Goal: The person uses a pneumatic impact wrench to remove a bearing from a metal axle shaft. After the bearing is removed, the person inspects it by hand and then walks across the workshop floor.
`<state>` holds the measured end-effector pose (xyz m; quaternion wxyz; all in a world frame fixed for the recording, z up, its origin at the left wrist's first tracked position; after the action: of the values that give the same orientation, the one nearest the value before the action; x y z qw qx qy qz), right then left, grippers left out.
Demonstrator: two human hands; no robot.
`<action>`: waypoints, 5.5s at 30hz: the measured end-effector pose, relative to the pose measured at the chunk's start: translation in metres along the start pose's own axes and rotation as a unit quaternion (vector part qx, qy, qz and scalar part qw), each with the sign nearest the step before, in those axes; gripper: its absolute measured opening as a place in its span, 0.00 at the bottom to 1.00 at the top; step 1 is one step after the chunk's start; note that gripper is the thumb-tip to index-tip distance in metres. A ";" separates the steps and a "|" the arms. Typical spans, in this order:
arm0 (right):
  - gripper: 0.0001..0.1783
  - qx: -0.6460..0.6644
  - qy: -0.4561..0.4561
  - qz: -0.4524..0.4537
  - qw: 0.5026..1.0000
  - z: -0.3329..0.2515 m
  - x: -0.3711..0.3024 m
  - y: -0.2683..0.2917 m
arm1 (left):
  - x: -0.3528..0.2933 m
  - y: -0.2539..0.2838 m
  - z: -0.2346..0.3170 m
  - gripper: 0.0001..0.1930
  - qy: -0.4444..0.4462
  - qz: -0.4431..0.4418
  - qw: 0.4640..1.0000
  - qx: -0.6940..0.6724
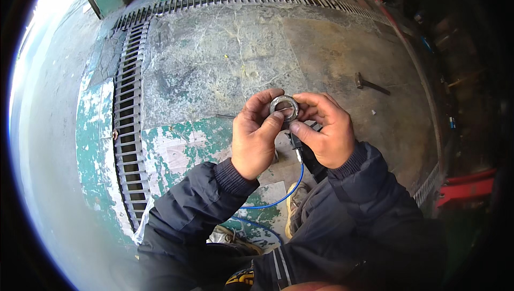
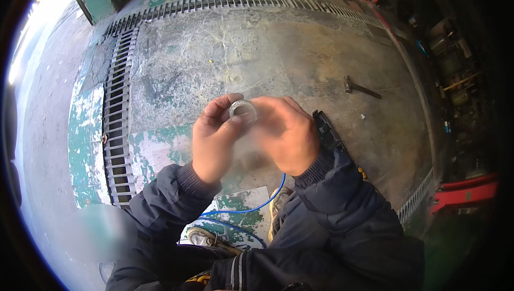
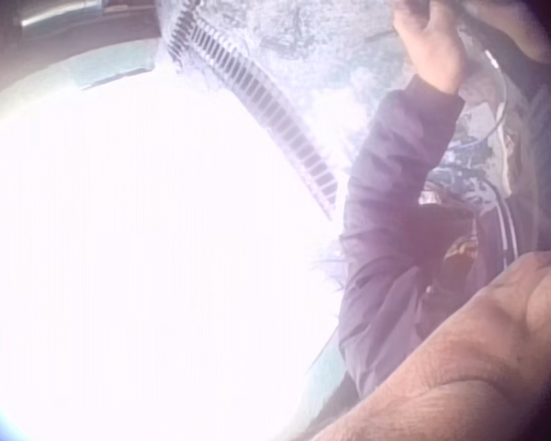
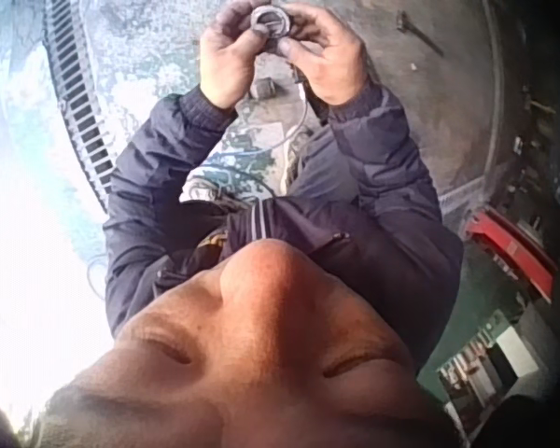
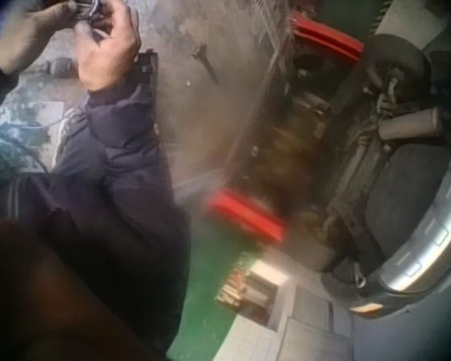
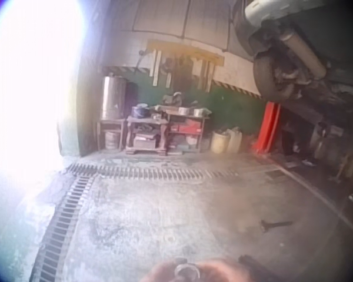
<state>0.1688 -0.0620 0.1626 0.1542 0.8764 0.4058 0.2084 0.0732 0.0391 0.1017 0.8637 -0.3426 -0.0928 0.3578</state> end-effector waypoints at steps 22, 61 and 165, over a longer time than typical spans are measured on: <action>0.26 -0.115 0.091 0.027 0.989 -0.036 -0.005 -0.021 | -0.006 0.026 -0.004 0.13 0.018 0.066 0.997 -0.032; 0.23 -0.084 0.020 0.006 0.996 -0.001 0.002 -0.019 | -0.007 0.032 -0.027 0.36 0.079 -0.061 0.994 -0.035; 0.16 0.137 -0.175 -0.069 0.973 0.043 -0.001 -0.027 | -0.015 0.034 -0.039 0.35 0.091 -0.119 0.987 -0.058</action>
<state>0.1719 -0.0500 0.1129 0.1152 0.8820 0.4566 -0.0167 0.0596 0.0253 0.0514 0.8839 -0.4093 -0.0745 0.2135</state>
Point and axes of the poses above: each hand's wrist, its own x-axis towards the middle knuckle, its own y-axis out of the back of the hand, z = x × y, the point moved 10 cm from there along x, towards the middle knuckle, and after that the axes turned 7 degrees about z, right-handed, at the moved point
